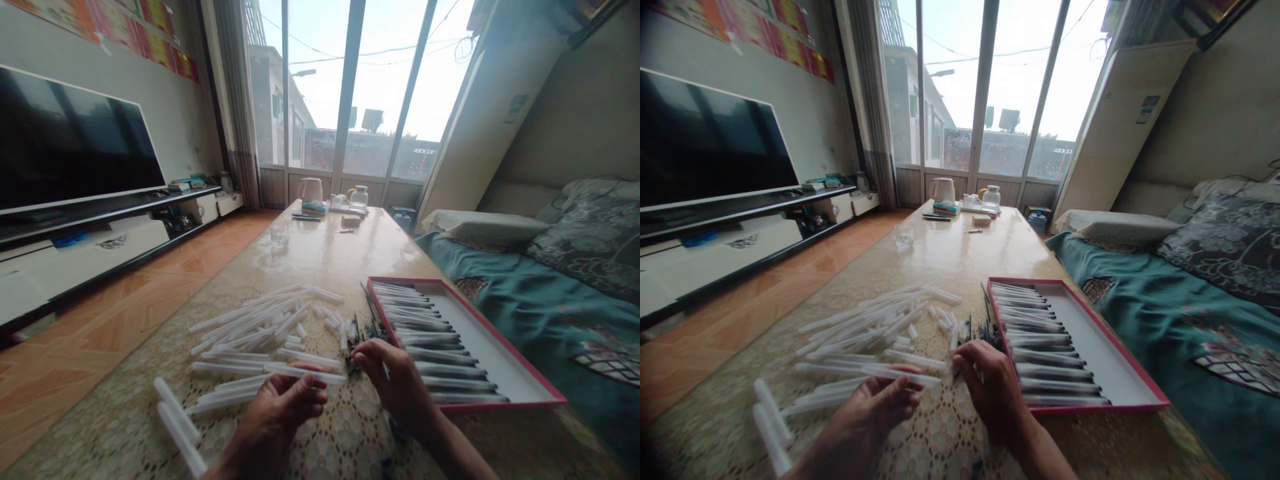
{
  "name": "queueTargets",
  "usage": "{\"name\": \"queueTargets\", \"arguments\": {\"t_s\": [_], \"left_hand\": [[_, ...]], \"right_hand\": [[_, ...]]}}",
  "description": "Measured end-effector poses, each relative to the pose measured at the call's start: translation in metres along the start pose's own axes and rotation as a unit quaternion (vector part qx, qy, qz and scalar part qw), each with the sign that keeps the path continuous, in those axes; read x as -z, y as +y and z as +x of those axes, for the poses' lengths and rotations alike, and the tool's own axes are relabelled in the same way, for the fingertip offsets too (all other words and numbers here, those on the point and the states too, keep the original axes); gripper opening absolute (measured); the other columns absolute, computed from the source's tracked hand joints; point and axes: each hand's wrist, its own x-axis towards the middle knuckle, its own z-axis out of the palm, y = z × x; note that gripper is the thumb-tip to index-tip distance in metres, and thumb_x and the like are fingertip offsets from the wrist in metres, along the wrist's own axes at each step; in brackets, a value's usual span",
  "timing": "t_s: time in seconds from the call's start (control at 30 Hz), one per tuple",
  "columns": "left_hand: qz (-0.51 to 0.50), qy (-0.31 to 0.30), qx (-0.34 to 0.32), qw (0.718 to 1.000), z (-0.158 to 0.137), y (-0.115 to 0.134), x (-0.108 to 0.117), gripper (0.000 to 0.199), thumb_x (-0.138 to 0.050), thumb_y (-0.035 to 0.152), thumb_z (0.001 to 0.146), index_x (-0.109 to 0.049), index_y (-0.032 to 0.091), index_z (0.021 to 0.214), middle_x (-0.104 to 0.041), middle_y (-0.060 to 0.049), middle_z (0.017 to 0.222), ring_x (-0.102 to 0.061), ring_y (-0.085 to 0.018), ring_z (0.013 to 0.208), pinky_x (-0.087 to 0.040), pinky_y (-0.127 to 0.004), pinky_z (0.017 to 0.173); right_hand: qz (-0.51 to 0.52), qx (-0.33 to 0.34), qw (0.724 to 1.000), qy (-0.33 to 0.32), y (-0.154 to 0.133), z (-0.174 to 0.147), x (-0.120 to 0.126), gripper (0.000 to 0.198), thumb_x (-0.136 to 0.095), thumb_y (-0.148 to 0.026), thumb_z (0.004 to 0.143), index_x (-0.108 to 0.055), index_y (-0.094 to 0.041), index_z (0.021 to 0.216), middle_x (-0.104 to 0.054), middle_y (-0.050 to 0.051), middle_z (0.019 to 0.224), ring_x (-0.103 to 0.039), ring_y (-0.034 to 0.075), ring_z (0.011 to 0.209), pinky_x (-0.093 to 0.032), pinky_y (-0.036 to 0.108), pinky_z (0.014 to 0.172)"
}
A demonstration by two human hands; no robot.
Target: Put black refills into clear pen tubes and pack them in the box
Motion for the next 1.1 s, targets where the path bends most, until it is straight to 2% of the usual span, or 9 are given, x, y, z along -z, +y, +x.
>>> {"name": "queueTargets", "arguments": {"t_s": [0.1,0.23,0.4,0.67,0.87,0.97,1.03,1.1], "left_hand": [[-0.012,0.041,-0.031,0.999,0.0,0.002,0.0,0.014,-0.073,0.02,0.068,-0.066,0.012,0.077,-0.07,-0.004,0.063,-0.065,-0.013,0.057,-0.051,-0.022,0.055],[-0.017,0.084,-0.056,0.995,-0.001,0.003,-0.001,0.014,-0.072,0.018,0.068,-0.061,0.015,0.076,-0.07,-0.002,0.063,-0.068,-0.016,0.061,-0.053,-0.026,0.059],[-0.011,0.089,-0.063,0.994,-0.002,0.003,-0.002,0.012,-0.068,0.016,0.071,-0.057,0.016,0.078,-0.072,-0.004,0.066,-0.068,-0.017,0.062,-0.054,-0.028,0.061],[0.004,0.105,-0.058,0.993,-0.002,0.005,-0.002,0.011,-0.068,0.016,0.072,-0.058,0.015,0.074,-0.07,-0.004,0.063,-0.067,-0.016,0.059,-0.054,-0.025,0.058],[0.013,0.111,-0.055,0.992,-0.002,0.006,-0.003,0.009,-0.067,0.015,0.073,-0.059,0.014,0.074,-0.071,-0.005,0.062,-0.068,-0.016,0.059,-0.055,-0.024,0.057],[-0.005,0.12,-0.077,0.99,-0.002,0.008,-0.001,0.005,-0.062,0.012,0.076,-0.058,0.014,0.077,-0.071,-0.005,0.064,-0.069,-0.016,0.06,-0.056,-0.026,0.058],[-0.022,0.141,-0.098,0.985,-0.001,0.012,-0.001,0.005,-0.058,0.009,0.078,-0.057,0.014,0.078,-0.071,-0.005,0.063,-0.069,-0.016,0.06,-0.057,-0.026,0.059],[-0.039,0.169,-0.117,0.978,0.0,0.018,-0.001,0.008,-0.054,0.006,0.079,-0.056,0.014,0.078,-0.071,-0.005,0.063,-0.069,-0.016,0.06,-0.057,-0.025,0.059]], "right_hand": [[-0.129,-0.036,0.99,0.051,0.013,0.0,0.009,0.019,-0.042,-0.018,0.088,-0.057,-0.019,0.077,-0.059,0.002,0.073,-0.054,0.016,0.071,-0.038,0.025,0.064],[-0.282,-0.046,0.958,0.002,0.017,-0.006,0.011,0.012,-0.052,-0.017,0.079,-0.055,-0.021,0.067,-0.056,0.002,0.069,-0.052,0.02,0.073,-0.033,0.031,0.07],[-0.341,-0.072,0.937,-0.032,0.011,-0.009,-0.001,0.005,-0.056,-0.023,0.075,-0.056,-0.02,0.07,-0.059,0.004,0.072,-0.053,0.023,0.074,-0.032,0.035,0.071],[-0.385,-0.1,0.917,-0.038,0.009,-0.002,-0.015,0.006,-0.054,-0.016,0.072,-0.06,-0.017,0.072,-0.063,0.009,0.071,-0.057,0.024,0.071,-0.033,0.034,0.066],[-0.385,-0.13,0.914,-0.001,0.012,0.0,-0.015,0.008,-0.05,-0.011,0.072,-0.055,-0.017,0.069,-0.061,0.008,0.069,-0.058,0.021,0.066,-0.033,0.029,0.057],[-0.302,-0.1,0.948,0.014,0.012,-0.002,-0.009,0.008,-0.048,-0.011,0.075,-0.049,-0.018,0.071,-0.057,0.003,0.065,-0.056,0.017,0.061,-0.033,0.026,0.055],[-0.201,-0.077,0.976,0.006,0.01,-0.004,-0.006,0.01,-0.046,-0.013,0.078,-0.044,-0.02,0.072,-0.051,-0.002,0.06,-0.051,0.012,0.053,-0.032,0.023,0.051],[-0.103,-0.055,0.993,-0.003,0.006,-0.005,-0.006,0.011,-0.043,-0.014,0.081,-0.041,-0.021,0.072,-0.046,-0.005,0.058,-0.045,0.01,0.05,-0.032,0.02,0.049]]}}
